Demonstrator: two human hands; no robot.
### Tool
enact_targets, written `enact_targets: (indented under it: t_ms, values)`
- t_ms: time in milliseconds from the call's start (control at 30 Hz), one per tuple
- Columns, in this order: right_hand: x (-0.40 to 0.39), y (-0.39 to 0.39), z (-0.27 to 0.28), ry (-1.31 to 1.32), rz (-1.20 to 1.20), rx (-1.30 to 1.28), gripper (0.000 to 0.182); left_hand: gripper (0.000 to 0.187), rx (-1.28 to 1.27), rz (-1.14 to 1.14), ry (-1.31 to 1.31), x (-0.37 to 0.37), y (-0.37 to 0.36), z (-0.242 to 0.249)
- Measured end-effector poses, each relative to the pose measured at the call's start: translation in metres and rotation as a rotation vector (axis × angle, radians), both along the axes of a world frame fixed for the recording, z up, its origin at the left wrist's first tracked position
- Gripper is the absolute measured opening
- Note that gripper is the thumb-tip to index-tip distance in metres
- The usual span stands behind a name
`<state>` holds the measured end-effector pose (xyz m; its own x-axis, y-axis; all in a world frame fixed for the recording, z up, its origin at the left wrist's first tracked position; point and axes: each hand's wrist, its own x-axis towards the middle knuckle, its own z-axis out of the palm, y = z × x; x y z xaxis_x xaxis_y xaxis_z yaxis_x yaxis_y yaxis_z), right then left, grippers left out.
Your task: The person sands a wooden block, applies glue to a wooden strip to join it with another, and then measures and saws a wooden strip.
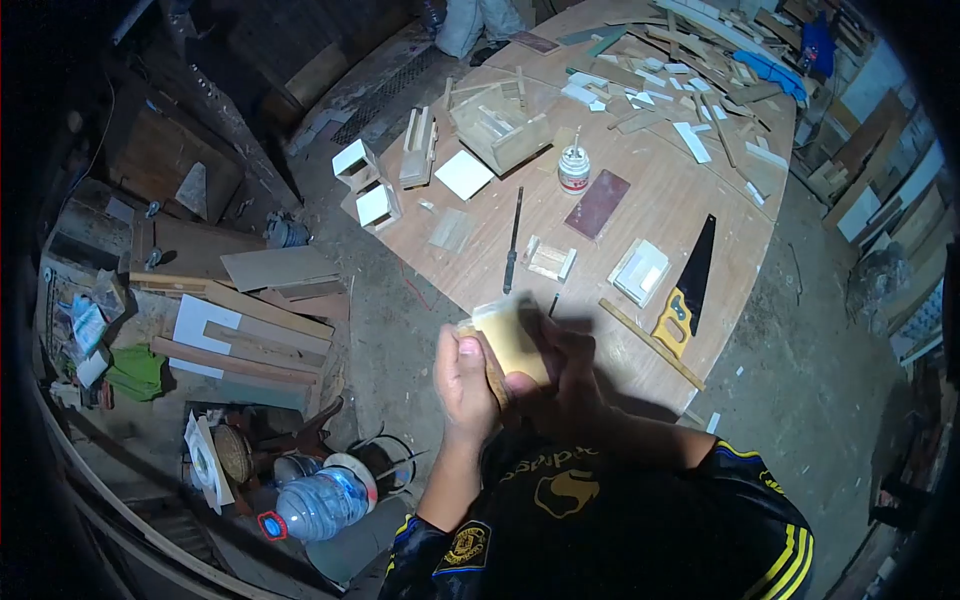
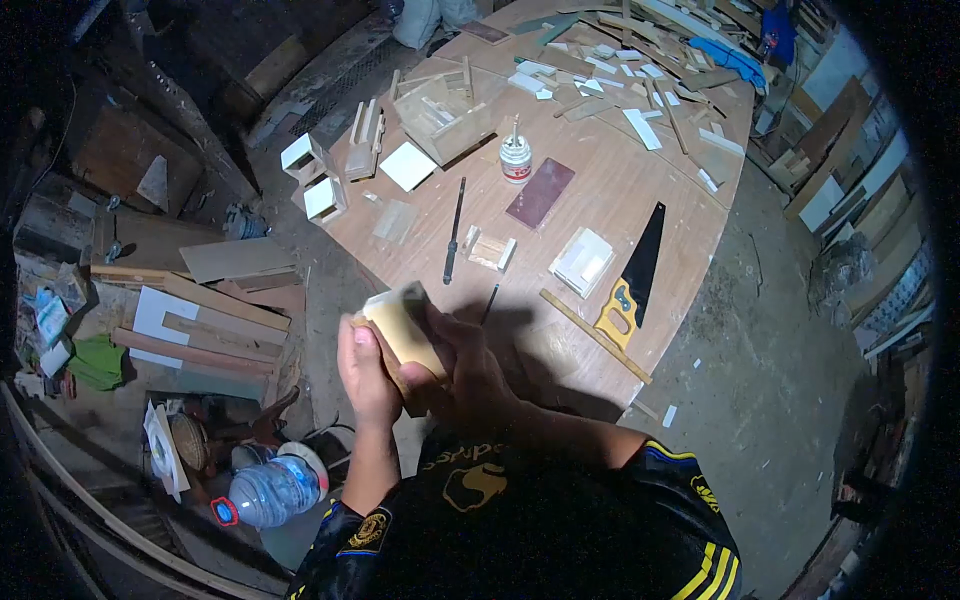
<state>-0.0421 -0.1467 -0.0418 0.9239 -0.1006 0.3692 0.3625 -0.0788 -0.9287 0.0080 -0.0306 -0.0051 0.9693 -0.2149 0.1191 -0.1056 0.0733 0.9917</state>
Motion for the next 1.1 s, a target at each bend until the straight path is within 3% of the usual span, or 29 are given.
enact_targets:
  t_ms: [67,133,167,267,300,333,400,433,500,533,567,600,733,833,933,967,1000,1033,1100]
  values:
    - [-0.001,0.001,-0.008,0.032,0.066,0.101,0.068,0.032,-0.036,0.018,-0.014,-0.001,0.000,0.000]
    - [0.014,-0.002,0.007,-0.179,-0.207,-0.194,0.064,0.032,-0.084,-0.075,0.144,-0.005,0.000,-0.002]
    - [0.025,-0.005,0.023,-0.162,-0.213,-0.063,0.062,0.033,-0.012,-0.067,0.127,-0.005,0.003,-0.021]
    - [0.049,-0.031,0.046,-0.260,-0.289,-0.173,0.063,0.035,-0.020,-0.013,0.102,-0.011,-0.005,-0.025]
    - [0.047,-0.032,0.050,-0.175,-0.141,0.126,0.062,0.035,-0.080,0.015,0.066,-0.008,-0.002,-0.028]
    - [0.040,-0.035,0.053,-0.146,-0.174,0.085,0.055,0.035,-0.077,0.026,0.059,-0.004,0.001,-0.023]
    - [0.039,-0.036,0.061,-0.401,-0.354,-0.461,0.059,0.034,-0.215,0.012,0.018,0.003,0.009,-0.011]
    - [0.031,-0.033,0.056,-0.409,-0.332,-0.456,0.059,0.035,-0.176,0.011,-0.003,0.005,0.014,-0.009]
    - [0.012,-0.021,0.036,0.070,-0.004,-0.312,0.060,0.036,-0.136,0.067,0.011,0.006,0.011,0.006]
    - [0.015,-0.015,0.028,-0.256,0.027,-0.379,0.060,0.037,-0.095,0.097,0.036,0.006,0.010,0.011]
    - [0.013,-0.006,0.007,-0.279,0.004,-0.291,0.058,0.040,-0.052,0.049,-0.006,0.006,0.014,-0.002]
    - [0.009,0.002,-0.009,-0.296,-0.028,-0.205,0.056,0.040,-0.051,0.033,0.002,0.003,0.015,-0.003]
    - [0.028,-0.007,0.042,-0.053,-0.156,0.003,0.062,0.045,-0.022,-0.115,0.101,-0.010,0.014,-0.029]
    - [0.035,-0.008,0.042,-0.234,-0.125,-0.086,0.064,0.042,-0.063,0.006,0.002,-0.006,0.012,-0.021]
    - [0.011,-0.007,0.032,-0.312,-0.106,-0.350,0.056,0.034,0.038,0.048,-0.064,0.001,0.023,-0.009]
    - [0.014,-0.010,0.031,-0.346,-0.211,-0.473,0.056,0.034,0.037,0.064,-0.060,0.000,0.027,-0.008]
    - [0.018,-0.017,0.010,0.239,0.143,-0.048,0.055,0.033,0.203,-0.010,-0.120,-0.003,0.031,-0.007]
    - [0.025,-0.016,0.015,0.064,0.036,0.026,0.054,0.032,0.369,-0.099,-0.184,-0.004,0.033,-0.007]
    - [0.031,-0.025,0.045,-0.150,-0.088,0.026,0.054,0.031,0.348,-0.085,-0.276,0.000,0.029,-0.016]
